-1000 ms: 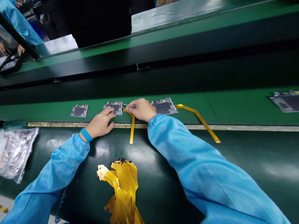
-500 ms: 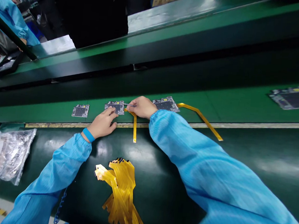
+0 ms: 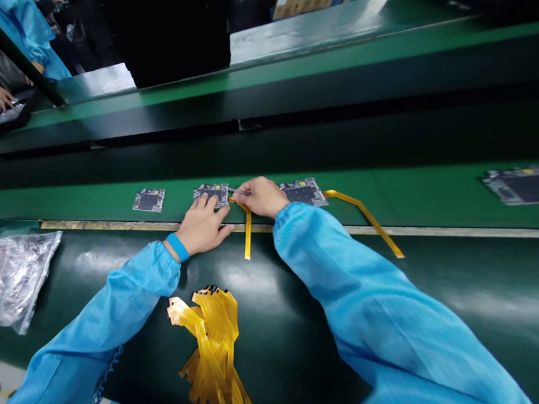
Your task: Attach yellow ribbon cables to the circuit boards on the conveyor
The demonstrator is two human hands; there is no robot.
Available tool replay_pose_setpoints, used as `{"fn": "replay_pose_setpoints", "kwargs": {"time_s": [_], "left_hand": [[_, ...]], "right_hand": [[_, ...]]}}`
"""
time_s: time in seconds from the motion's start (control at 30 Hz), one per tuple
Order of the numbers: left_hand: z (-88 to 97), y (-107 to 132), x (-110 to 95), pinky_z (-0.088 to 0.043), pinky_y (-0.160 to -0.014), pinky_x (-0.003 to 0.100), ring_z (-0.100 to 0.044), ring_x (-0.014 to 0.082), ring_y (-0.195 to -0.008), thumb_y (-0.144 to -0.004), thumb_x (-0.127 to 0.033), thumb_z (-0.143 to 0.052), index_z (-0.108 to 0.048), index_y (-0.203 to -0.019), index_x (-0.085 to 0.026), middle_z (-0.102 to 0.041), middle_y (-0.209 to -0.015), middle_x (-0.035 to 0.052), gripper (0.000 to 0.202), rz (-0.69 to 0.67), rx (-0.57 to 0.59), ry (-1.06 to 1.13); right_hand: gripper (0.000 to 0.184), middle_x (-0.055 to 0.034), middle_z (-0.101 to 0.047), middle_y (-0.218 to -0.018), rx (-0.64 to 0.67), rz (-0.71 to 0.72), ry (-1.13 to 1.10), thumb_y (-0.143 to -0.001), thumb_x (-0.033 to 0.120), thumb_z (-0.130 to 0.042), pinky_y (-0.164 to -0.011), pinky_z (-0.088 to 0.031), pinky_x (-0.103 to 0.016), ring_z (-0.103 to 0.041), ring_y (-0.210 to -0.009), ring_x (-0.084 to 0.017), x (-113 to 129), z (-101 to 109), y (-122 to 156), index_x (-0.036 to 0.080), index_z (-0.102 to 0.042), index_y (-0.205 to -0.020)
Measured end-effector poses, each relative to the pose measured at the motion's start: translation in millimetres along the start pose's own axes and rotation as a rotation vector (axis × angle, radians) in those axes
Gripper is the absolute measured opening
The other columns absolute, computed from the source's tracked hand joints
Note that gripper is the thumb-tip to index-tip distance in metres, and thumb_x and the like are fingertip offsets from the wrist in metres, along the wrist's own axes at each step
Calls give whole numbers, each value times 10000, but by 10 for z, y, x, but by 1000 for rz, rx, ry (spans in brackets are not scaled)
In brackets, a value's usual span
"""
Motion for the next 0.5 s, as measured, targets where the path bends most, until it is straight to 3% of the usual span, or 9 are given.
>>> {"fn": "replay_pose_setpoints", "kwargs": {"time_s": [0.23,0.5], "left_hand": [[15,-67,-116,-406,-1163,516,-503,394,-1372,-1058,-553,-501,-573,-1516,-195,-565,-1473,181,586,16,-37,-42],[13,-159,-263,-418,-1141,555,-494,415,-1359,-1062,-557,-481,-558,-1535,-148,-532,-1526,211,630,40,-26,-94]], "right_hand": [[235,-24,-808,-801,-20,23,51,-872,411,-700,-642,-507,-267,-732,-775,-212,-19,89,57,221,-837,-895],[271,-37,-823,-868,-48,32,146,-896,443,-663,-642,-493,-275,-749,-809,-226,-17,175,153,240,-840,-933]]}}
Point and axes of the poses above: each hand's wrist, its own y-axis away from the middle knuckle, its own z-axis out of the back of the hand, x = y × z, the point moved 9 cm from there along -y, towards the middle knuckle
